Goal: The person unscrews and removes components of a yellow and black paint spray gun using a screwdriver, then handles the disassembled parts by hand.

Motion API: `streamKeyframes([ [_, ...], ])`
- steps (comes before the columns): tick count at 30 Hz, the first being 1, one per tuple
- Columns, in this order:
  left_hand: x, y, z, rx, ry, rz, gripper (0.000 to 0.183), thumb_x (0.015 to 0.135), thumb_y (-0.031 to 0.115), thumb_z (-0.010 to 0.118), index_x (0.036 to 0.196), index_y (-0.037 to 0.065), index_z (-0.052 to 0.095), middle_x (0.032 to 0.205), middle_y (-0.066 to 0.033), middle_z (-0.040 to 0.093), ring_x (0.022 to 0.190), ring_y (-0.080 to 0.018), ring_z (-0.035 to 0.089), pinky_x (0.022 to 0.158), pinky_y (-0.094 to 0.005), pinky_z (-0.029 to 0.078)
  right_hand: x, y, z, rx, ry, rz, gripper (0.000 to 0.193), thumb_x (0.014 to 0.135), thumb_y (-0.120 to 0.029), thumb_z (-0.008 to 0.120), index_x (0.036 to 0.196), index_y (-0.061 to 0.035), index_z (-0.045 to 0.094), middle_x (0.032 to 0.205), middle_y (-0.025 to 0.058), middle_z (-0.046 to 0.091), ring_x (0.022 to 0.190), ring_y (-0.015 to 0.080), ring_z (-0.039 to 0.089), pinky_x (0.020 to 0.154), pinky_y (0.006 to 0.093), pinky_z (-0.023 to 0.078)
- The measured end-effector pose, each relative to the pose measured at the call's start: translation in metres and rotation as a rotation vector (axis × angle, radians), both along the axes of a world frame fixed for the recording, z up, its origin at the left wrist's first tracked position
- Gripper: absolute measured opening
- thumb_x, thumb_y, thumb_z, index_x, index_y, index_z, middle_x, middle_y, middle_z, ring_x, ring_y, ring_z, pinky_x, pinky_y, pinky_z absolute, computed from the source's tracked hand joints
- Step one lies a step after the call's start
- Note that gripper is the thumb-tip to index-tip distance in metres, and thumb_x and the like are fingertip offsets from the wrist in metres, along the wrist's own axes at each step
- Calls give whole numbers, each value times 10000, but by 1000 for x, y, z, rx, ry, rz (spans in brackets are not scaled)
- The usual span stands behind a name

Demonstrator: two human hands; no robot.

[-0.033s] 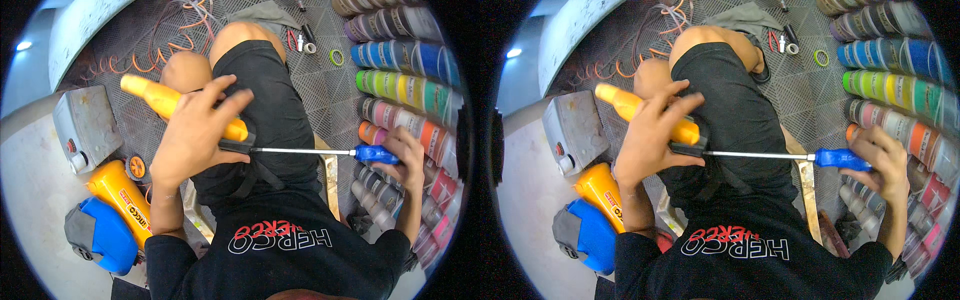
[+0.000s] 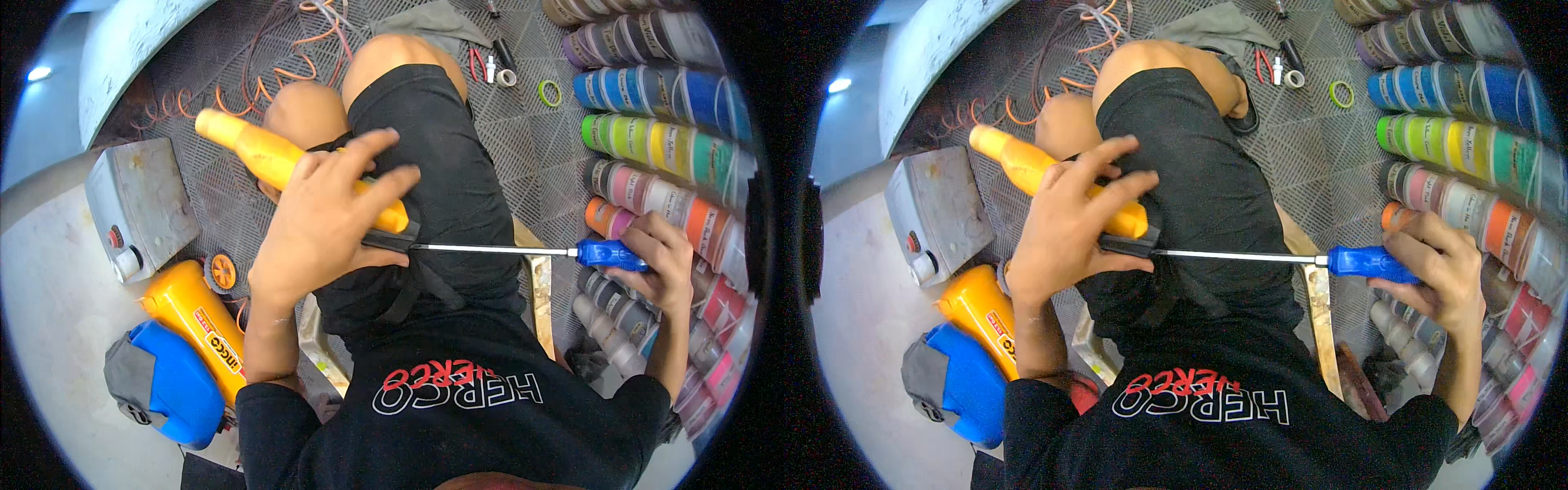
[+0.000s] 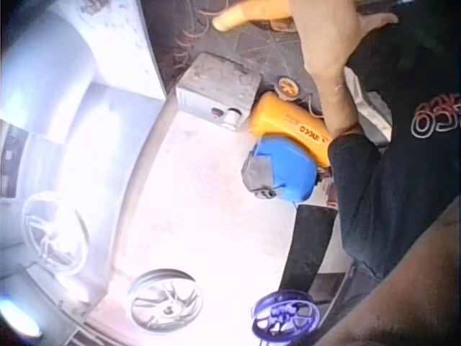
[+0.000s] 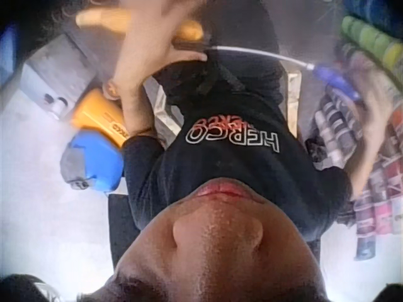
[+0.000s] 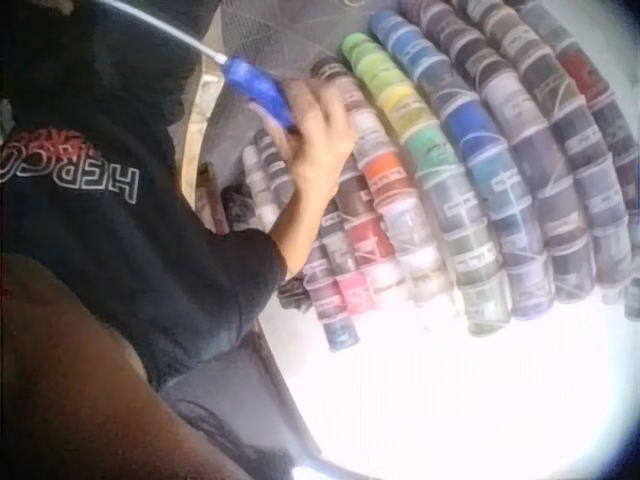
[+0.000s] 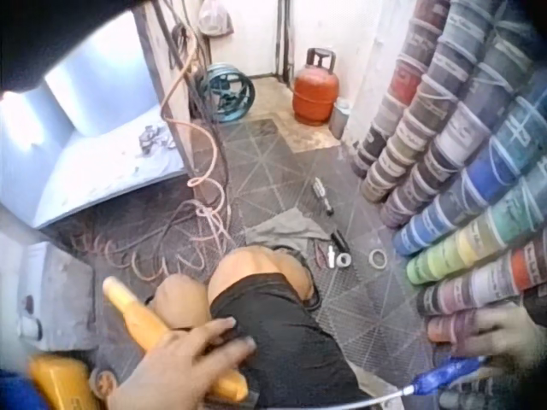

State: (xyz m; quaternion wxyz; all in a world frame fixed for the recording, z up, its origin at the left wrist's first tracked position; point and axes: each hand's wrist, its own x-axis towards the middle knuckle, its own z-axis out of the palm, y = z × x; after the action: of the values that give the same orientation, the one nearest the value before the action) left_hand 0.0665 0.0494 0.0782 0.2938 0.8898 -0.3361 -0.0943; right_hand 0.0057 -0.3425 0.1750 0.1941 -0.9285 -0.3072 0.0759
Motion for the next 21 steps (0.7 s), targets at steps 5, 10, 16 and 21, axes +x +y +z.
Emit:
streamKeyframes([
  [5,-5,11,-24,-42,-205,-101,608,591,509,842,1062,156,692,1119,-18,640,978,-242,603,842,-387,453,-10,-9,-4,-2,-10,-29,499,666,-307,867,1023,-28,658,804,106,660,653,263,635,549,357,492],
  [10,7,9,-36,-115,-299,-62,609,616,551,813,1029,124,679,981,-26,637,882,-249,610,760,-399,461,-25,-6,-8,-20,79,-191,510,690,-346,854,1013,-6,654,785,116,655,661,284,628,606,379,498],
  [16,25,8,-36,-219,-354,-43,597,615,536,823,991,97,674,891,-43,624,775,-246,610,684,-377,478,-17,5,-12,22,33,-187,459,758,-283,797,1067,21,647,942,154,647,753,307,634,645,403,506],
  [21,28,7,-42,-270,-296,-39,601,583,479,857,996,81,675,896,-54,632,773,-250,620,683,-368,511,1,11,6,-170,-115,-66,491,700,-246,806,1117,-29,666,919,144,653,728,308,625,608,409,493],
])
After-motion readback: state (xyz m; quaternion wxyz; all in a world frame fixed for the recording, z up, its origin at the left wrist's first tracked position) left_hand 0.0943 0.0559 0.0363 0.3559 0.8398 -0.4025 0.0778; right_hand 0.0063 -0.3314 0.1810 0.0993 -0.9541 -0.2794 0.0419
